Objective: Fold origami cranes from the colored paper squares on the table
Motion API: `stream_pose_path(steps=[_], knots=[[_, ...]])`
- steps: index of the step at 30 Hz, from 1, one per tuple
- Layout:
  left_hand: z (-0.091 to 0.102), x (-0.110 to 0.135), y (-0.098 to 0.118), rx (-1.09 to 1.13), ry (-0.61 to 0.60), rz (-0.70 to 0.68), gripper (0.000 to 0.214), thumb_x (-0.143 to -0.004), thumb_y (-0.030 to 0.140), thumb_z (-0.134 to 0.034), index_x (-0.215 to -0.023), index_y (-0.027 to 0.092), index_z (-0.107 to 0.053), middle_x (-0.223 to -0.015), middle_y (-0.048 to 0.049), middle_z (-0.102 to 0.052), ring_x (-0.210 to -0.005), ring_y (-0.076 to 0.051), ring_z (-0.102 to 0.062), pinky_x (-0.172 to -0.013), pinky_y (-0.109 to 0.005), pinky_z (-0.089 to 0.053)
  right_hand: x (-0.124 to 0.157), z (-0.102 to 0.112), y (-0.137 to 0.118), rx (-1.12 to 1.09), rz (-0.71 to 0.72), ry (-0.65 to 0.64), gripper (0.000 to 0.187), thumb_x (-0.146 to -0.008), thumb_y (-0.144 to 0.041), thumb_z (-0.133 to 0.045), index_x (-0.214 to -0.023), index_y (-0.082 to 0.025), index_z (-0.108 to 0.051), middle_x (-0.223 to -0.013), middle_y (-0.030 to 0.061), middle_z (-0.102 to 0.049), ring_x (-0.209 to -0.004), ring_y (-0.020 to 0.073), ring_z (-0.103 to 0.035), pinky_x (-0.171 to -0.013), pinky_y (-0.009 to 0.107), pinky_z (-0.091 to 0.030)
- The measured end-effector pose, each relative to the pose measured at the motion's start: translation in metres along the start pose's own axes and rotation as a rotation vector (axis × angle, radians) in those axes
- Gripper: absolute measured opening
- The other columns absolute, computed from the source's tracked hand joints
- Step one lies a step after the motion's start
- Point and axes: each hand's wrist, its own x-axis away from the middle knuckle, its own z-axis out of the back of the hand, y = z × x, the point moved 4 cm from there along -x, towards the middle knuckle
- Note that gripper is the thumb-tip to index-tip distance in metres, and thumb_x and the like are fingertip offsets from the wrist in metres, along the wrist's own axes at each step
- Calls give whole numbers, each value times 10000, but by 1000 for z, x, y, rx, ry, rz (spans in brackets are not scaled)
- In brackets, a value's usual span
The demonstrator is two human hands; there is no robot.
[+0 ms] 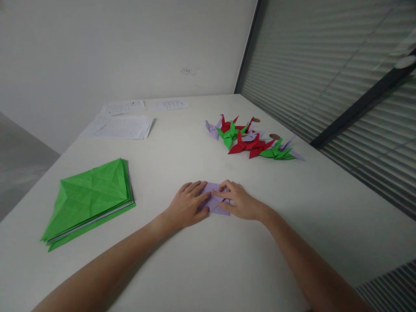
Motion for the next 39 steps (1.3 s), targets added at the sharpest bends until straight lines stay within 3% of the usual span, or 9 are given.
stream_pose_path(steps=[3,11,20,28,34,39], knots=[[0,1,0,4,3,8,409,-873,367,-566,-1247,208,-610,-1454,-135,-478,-1344,-300,-440,-1095,-482,-368,-2,0,5,-78,-22,39,306,-992,-326,-438,-1116,-274,-713,-1055,81,-568,-1014,204,-558,-935,386,-441],[-2,1,2,30,24,37,413,-930,442,-514,-1264,214,-595,-1462,-125,-470,-1347,-302,-436,-1101,-507,-361,-4,-5,6,-46,-20,70,277,-913,-255,-597,-1168,-304,-694,-1023,70,-565,-996,212,-560,-918,394,-454],[-4,0,5,62,59,-12,362,-946,383,-498,-1236,194,-607,-1350,-113,-575,-1272,-286,-486,-1095,-527,-348,-3,-3,2,42,-4,70,271,-941,-290,-552,-1173,-315,-691,-1020,77,-569,-976,211,-566,-899,397,-459],[-6,0,5,24,52,-7,391,-940,396,-498,-1238,163,-597,-1342,-117,-577,-1254,-301,-493,-1086,-531,-353,-3,-1,-1,66,15,46,276,-938,-268,-557,-1178,-309,-687,-1034,79,-572,-973,215,-563,-897,399,-457],[-5,-1,5,79,66,-54,374,-936,354,-500,-1234,143,-579,-1332,-151,-555,-1263,-279,-498,-1120,-504,-352,-3,-1,-4,55,65,50,274,-949,-242,-533,-1173,-284,-684,-1242,89,-582,-1072,235,-542,-947,446,-446],[-4,0,5,132,52,-95,381,-941,300,-476,-1271,117,-531,-1365,-187,-507,-1300,-280,-478,-1141,-499,-356,-5,-2,-8,36,90,5,257,-963,-251,-500,-1103,-255,-715,-1388,43,-564,-1052,237,-534,-943,466,-457]])
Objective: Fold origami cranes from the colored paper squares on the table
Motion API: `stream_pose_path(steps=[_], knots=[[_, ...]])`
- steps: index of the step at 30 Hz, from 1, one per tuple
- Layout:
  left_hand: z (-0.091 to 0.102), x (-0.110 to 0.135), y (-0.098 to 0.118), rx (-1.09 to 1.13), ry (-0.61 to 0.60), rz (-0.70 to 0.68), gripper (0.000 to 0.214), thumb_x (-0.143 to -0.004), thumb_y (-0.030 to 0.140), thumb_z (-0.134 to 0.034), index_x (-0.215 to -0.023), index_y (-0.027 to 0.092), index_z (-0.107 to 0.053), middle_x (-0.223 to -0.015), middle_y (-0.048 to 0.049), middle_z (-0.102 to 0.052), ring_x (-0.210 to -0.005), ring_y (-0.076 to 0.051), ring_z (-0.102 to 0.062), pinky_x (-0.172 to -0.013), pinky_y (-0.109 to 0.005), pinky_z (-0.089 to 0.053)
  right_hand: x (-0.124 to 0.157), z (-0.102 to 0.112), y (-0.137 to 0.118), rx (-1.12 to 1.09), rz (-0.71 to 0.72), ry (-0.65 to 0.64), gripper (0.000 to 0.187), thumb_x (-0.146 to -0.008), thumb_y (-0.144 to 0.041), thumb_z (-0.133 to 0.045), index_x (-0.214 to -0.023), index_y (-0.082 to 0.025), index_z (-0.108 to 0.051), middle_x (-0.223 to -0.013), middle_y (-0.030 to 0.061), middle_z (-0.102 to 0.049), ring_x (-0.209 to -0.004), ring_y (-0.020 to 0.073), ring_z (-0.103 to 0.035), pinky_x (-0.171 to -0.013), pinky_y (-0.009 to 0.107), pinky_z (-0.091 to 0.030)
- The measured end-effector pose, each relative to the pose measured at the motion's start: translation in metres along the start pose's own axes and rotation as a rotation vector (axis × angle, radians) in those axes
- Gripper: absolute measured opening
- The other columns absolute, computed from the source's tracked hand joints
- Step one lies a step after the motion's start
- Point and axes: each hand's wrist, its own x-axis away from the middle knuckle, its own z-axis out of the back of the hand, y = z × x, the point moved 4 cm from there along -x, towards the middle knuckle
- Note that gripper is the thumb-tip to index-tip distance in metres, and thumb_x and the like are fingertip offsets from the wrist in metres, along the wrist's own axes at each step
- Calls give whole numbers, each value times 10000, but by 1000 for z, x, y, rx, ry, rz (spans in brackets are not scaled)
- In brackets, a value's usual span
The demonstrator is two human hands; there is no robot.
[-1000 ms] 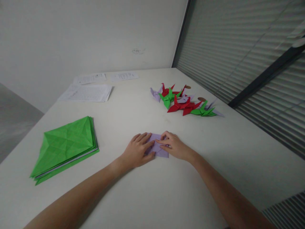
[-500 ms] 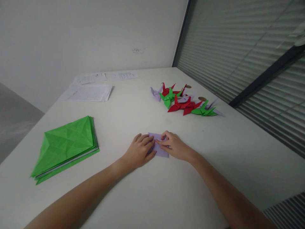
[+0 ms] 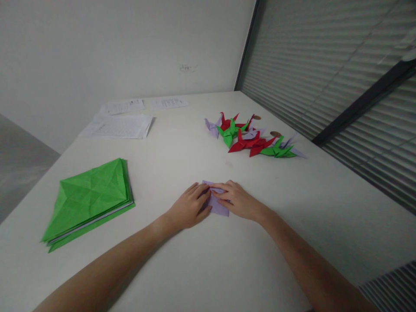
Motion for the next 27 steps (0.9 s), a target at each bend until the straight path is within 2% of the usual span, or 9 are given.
stream_pose_path(steps=[4,9,14,27], knots=[[3,0,1,52,27,41,358,-927,277,-496,-1241,116,-554,-1340,-195,-489,-1270,-281,-492,-1091,-464,-432,0,-1,1,4,-13,-17,262,-956,-254,-512,-1124,-262,-713,-1381,28,-581,-978,230,-533,-904,457,-474],[2,3,-2,-34,46,89,339,-910,344,-541,-1197,180,-616,-1371,-183,-495,-1307,-319,-463,-1122,-584,-325,1,-1,1,7,-13,-10,319,-953,-255,-512,-1238,-278,-653,-1361,39,-597,-964,232,-523,-896,454,-484],[-2,4,-4,-91,3,66,391,-928,370,-511,-1240,153,-599,-1417,-192,-491,-1348,-311,-436,-1135,-538,-320,1,-1,1,-13,-17,-21,359,-949,-249,-524,-1297,-273,-609,-1351,45,-604,-941,226,-521,-893,435,-494],[4,2,1,-78,11,86,378,-920,343,-519,-1259,186,-573,-1359,-145,-528,-1305,-300,-467,-1114,-535,-353,1,2,-1,-17,-15,-3,381,-936,-230,-547,-1310,-285,-595,-1271,65,-657,-932,219,-546,-871,417,-509]])
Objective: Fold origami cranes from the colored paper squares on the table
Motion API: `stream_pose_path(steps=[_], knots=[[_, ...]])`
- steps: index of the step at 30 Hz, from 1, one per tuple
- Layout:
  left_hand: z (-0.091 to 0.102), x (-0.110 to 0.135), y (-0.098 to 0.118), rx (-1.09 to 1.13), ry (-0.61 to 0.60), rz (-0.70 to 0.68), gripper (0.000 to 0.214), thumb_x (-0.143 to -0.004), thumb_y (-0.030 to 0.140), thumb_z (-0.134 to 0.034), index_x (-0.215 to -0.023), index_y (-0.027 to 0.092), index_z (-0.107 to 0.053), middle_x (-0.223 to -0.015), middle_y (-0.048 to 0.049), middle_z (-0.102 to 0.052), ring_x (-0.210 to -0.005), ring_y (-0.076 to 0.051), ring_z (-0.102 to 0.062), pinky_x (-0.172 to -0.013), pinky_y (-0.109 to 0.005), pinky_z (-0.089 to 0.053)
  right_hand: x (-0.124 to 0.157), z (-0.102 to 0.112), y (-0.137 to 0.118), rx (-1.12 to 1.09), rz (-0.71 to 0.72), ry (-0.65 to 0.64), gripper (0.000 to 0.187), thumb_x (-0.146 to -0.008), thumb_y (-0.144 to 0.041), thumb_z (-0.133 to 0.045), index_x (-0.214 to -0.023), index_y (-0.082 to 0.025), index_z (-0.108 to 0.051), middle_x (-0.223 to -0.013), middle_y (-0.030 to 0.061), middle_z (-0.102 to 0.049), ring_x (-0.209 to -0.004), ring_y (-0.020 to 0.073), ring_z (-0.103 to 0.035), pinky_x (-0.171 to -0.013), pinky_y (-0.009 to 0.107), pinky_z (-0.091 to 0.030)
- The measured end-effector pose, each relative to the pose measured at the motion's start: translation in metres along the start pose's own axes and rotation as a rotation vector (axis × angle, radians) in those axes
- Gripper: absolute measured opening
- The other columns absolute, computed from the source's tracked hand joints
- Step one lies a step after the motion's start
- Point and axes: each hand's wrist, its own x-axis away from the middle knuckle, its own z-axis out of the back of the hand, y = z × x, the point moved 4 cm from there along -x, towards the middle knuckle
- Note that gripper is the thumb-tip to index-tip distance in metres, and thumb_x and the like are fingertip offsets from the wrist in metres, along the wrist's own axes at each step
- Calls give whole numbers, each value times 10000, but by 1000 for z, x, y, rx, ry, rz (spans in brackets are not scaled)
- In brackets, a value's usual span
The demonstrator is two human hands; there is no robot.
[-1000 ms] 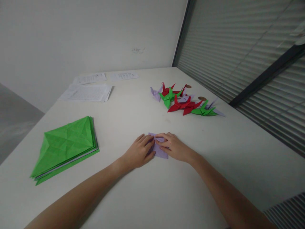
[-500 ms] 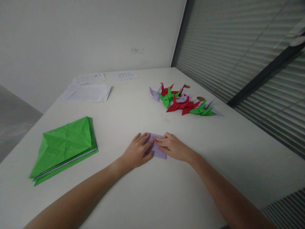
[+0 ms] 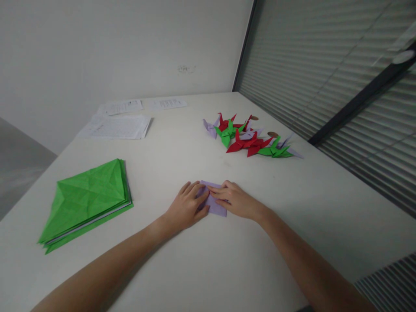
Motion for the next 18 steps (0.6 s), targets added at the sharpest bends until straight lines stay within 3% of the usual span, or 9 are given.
stream_pose_path(steps=[4,12,18], knots=[[-1,-2,-4,-14,-32,-9,392,-919,372,-521,-1263,193,-578,-1465,-130,-452,-1372,-318,-393,-1134,-553,-312,0,-1,1,1,11,-6,405,-930,-217,-553,-1327,-291,-579,-1304,49,-637,-935,222,-536,-880,421,-503],[-2,-1,-7,-23,-40,5,400,-902,401,-552,-1244,199,-598,-1451,-128,-480,-1366,-324,-407,-1128,-569,-312,0,0,0,6,2,-17,402,-928,-212,-560,-1323,-279,-584,-1313,47,-634,-934,224,-536,-882,423,-503],[-1,-3,-2,35,-36,-73,360,-935,338,-508,-1230,148,-589,-1445,-141,-485,-1369,-273,-416,-1155,-498,-319,0,2,-1,-12,11,-13,407,-945,-182,-509,-1335,-277,-572,-1353,44,-604,-933,219,-536,-878,420,-508]])
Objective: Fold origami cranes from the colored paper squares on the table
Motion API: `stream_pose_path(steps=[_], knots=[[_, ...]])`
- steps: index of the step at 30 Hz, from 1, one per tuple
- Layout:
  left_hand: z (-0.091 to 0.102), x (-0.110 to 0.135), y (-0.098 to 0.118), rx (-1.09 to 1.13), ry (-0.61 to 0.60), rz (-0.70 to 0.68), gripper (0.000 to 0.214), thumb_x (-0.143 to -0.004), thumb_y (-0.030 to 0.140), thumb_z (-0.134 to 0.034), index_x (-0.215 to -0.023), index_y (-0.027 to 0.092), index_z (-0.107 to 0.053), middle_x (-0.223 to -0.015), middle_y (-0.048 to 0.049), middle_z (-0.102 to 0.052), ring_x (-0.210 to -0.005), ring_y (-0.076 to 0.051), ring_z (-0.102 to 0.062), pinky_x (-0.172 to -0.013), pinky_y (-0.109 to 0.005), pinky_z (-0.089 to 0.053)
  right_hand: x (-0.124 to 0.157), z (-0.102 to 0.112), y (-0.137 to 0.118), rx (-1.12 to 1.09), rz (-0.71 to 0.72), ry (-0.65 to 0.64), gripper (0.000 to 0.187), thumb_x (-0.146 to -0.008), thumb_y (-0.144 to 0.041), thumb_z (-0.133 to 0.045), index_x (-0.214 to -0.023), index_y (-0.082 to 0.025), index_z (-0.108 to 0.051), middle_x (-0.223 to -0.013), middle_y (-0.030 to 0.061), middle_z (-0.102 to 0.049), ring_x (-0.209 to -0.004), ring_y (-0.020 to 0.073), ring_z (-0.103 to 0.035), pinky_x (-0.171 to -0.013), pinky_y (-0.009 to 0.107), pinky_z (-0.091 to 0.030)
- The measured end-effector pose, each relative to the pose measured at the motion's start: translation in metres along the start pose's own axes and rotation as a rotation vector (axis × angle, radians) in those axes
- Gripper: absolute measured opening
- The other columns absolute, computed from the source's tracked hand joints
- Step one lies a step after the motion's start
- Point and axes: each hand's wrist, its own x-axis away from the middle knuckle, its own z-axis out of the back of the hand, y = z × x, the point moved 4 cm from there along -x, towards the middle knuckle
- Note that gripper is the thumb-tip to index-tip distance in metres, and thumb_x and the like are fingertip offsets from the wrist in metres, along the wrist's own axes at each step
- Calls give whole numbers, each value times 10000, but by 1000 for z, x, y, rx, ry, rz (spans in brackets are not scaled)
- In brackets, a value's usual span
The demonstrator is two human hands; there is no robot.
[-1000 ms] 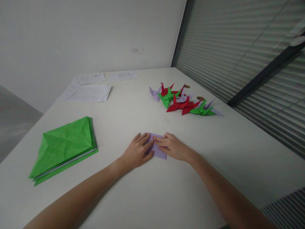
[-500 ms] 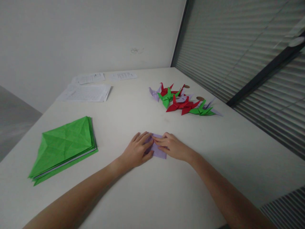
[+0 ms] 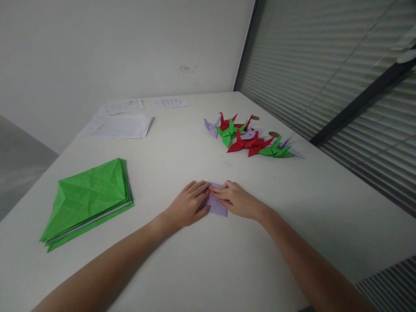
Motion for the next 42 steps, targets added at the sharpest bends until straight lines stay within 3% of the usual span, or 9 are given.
stream_pose_path(steps=[3,11,17,20,23,28,35,38,42], knots=[[-1,0,-1,23,-6,0,390,-929,327,-515,-1259,124,-563,-1441,-172,-482,-1353,-272,-444,-1150,-496,-334,0,-1,0,-20,-2,-14,413,-952,-167,-480,-1342,-273,-563,-1376,39,-583,-928,218,-532,-876,420,-513],[-7,-4,0,31,59,85,322,-931,337,-537,-1194,163,-606,-1366,-131,-568,-1302,-272,-499,-1117,-509,-373,0,0,-1,-14,-35,-25,390,-978,-217,-438,-1340,-295,-562,-1390,6,-570,-918,216,-528,-871,424,-509],[-6,-8,7,-66,62,78,292,-905,291,-550,-1136,129,-627,-1326,-157,-591,-1248,-285,-540,-1091,-492,-404,1,-2,-13,172,-93,-27,383,-968,-169,-433,-1309,-247,-588,-1362,39,-597,-939,230,-546,-833,402,-493],[-4,-9,10,-109,59,50,291,-901,278,-541,-1117,105,-631,-1301,-173,-603,-1218,-299,-562,-1061,-477,-435,3,-1,-27,319,-150,-27,367,-930,-107,-466,-1253,-181,-624,-1307,88,-632,-1054,270,-556,-852,409,-469],[-2,-10,12,-135,51,42,274,-904,269,-527,-1086,95,-637,-1280,-176,-614,-1217,-306,-562,-1038,-462,-455,4,2,-40,373,-193,-52,261,-927,-222,-549,-1143,-160,-680,-1271,121,-650,-1161,306,-545,-906,431,-442],[-1,-11,14,-151,27,56,261,-897,267,-540,-1074,97,-630,-1289,-180,-607,-1223,-309,-560,-1028,-466,-463,7,11,-51,379,-282,-105,308,-844,-377,-679,-1029,-135,-717,-1084,142,-728,-1201,330,-551,-974,466,-408],[-3,-9,11,-147,20,64,276,-912,282,-524,-1113,115,-614,-1331,-169,-582,-1237,-299,-552,-1041,-465,-449,15,20,-58,395,-350,-177,318,-802,-450,-707,-880,-144,-744,-967,143,-747,-1090,307,-626,-1068,497,-321],[-3,-7,10,-131,33,69,273,-917,289,-522,-1118,127,-613,-1338,-167,-579,-1238,-293,-552,-1046,-469,-440,16,23,-54,384,-327,-204,289,-814,-440,-700,-824,-154,-743,-918,126,-750,-979,280,-665,-1011,445,-377],[-3,-6,8,-92,50,88,291,-920,308,-519,-1154,152,-596,-1353,-147,-575,-1249,-280,-544,-1052,-476,-426,12,28,-41,372,-322,-150,231,-847,-410,-675,-821,-185,-721,-820,86,-735,-839,244,-667,-793,355,-451]])
